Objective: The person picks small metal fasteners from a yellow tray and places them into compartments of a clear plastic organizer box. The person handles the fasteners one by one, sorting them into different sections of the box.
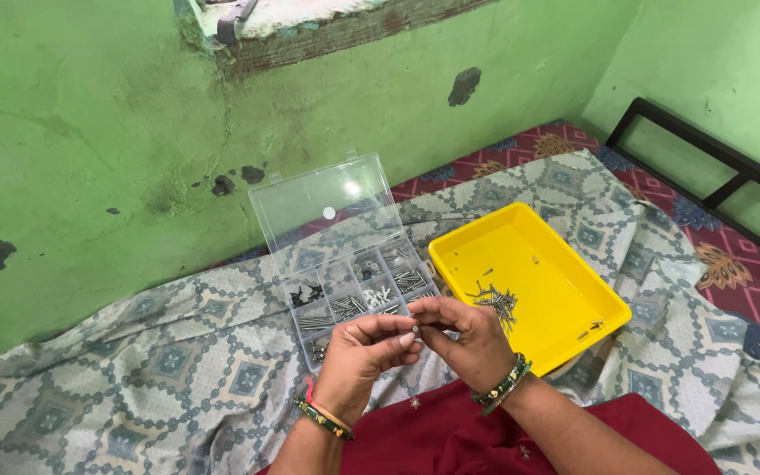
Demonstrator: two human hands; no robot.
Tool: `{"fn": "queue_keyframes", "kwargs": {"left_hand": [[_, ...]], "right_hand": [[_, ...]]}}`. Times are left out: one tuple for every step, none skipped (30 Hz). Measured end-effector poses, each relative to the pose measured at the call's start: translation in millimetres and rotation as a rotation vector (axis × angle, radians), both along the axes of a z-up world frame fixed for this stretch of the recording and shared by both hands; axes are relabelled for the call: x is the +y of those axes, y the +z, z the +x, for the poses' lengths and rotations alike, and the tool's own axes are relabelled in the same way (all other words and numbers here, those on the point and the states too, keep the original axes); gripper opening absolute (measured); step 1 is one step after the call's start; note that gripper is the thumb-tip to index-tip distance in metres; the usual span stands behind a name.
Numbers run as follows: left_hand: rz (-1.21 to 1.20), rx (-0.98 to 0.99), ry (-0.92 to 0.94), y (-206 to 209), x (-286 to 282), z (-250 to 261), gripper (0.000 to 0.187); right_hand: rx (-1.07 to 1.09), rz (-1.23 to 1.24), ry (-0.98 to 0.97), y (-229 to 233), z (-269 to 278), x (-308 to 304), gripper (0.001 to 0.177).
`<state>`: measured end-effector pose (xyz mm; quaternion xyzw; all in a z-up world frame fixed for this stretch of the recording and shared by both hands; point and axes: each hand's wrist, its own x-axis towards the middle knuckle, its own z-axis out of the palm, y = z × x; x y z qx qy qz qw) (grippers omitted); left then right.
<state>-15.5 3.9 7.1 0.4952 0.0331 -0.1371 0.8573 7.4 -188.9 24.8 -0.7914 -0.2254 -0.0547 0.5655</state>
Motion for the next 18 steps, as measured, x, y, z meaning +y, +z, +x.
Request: {"fn": "queue_keyframes", "kwargs": {"left_hand": [[-0.002,-0.002,0.000,-0.4,0.0,0.5,0.019],[-0.004,-0.006,0.000,-0.6,0.0,1.0,0.019],[-0.005,-0.008,-0.001,-1.1,-0.1,1.1,0.019],[-0.006,-0.011,-0.002,-1.4,-0.2,1.1,0.019],[-0.004,-0.010,-0.002,-1.3,-0.3,1.1,0.019],[-0.003,-0.009,-0.003,-1.0,-0.2,1.1,0.019],[-0.001,-0.008,-0.003,-0.5,-0.2,1.3,0.019],[0.003,-0.008,-0.003,0.2,-0.4,1.3,0.019],[0.008,-0.008,-0.004,1.2,-0.6,1.0,0.020],[0.013,-0.008,-0.004,2.3,-0.9,0.6,0.020],[0.021,-0.009,-0.002,3.4,-1.1,0.4,0.020],[0.030,-0.009,0.000,4.4,-1.3,0.4,0.020],[0.038,-0.010,0.002,5.0,-1.8,0.0,0.020],[0.037,-0.016,0.015,5.3,-2.8,-0.9,0.018],[0.036,-0.023,0.029,5.6,-3.7,-1.7,0.017],[0.035,-0.030,0.043,6.1,-4.1,-2.1,0.016],[0.045,-0.018,0.057,6.7,-4.3,-1.7,0.016],[0.055,-0.006,0.071,7.4,-4.4,-1.3,0.016]], "right_hand": [[0.012,0.000,0.001,-0.2,0.1,-0.6,0.031],[0.024,0.000,0.003,-0.3,0.3,-1.0,0.031],[0.017,-0.007,-0.001,-0.7,0.4,-1.0,0.031],[0.010,-0.013,-0.005,-1.2,0.6,-0.9,0.031],[0.003,-0.019,-0.010,-1.5,0.6,-0.9,0.031],[0.002,-0.014,-0.006,-1.7,0.7,-0.9,0.031],[0.000,-0.008,-0.002,-1.9,0.9,-0.8,0.031],[-0.002,-0.003,0.001,-2.0,1.0,-0.7,0.031],[-0.010,0.001,0.001,-2.0,0.8,-0.6,0.031],[-0.018,0.005,0.001,-1.7,0.6,-0.3,0.031],[-0.025,0.009,0.001,-1.2,0.6,0.0,0.031],[-0.035,0.000,-0.001,-0.4,0.8,0.2,0.031],[-0.045,-0.009,-0.003,0.7,0.7,0.0,0.031],[-0.055,-0.018,-0.004,1.9,0.2,0.0,0.031],[-0.061,-0.038,-0.017,3.3,-0.1,0.5,0.031],[-0.067,-0.059,-0.029,4.9,-0.6,0.9,0.030],[-0.074,-0.080,-0.042,6.5,-0.8,0.9,0.030],[-0.082,-0.081,-0.043,7.9,-1.1,0.6,0.030]]}}
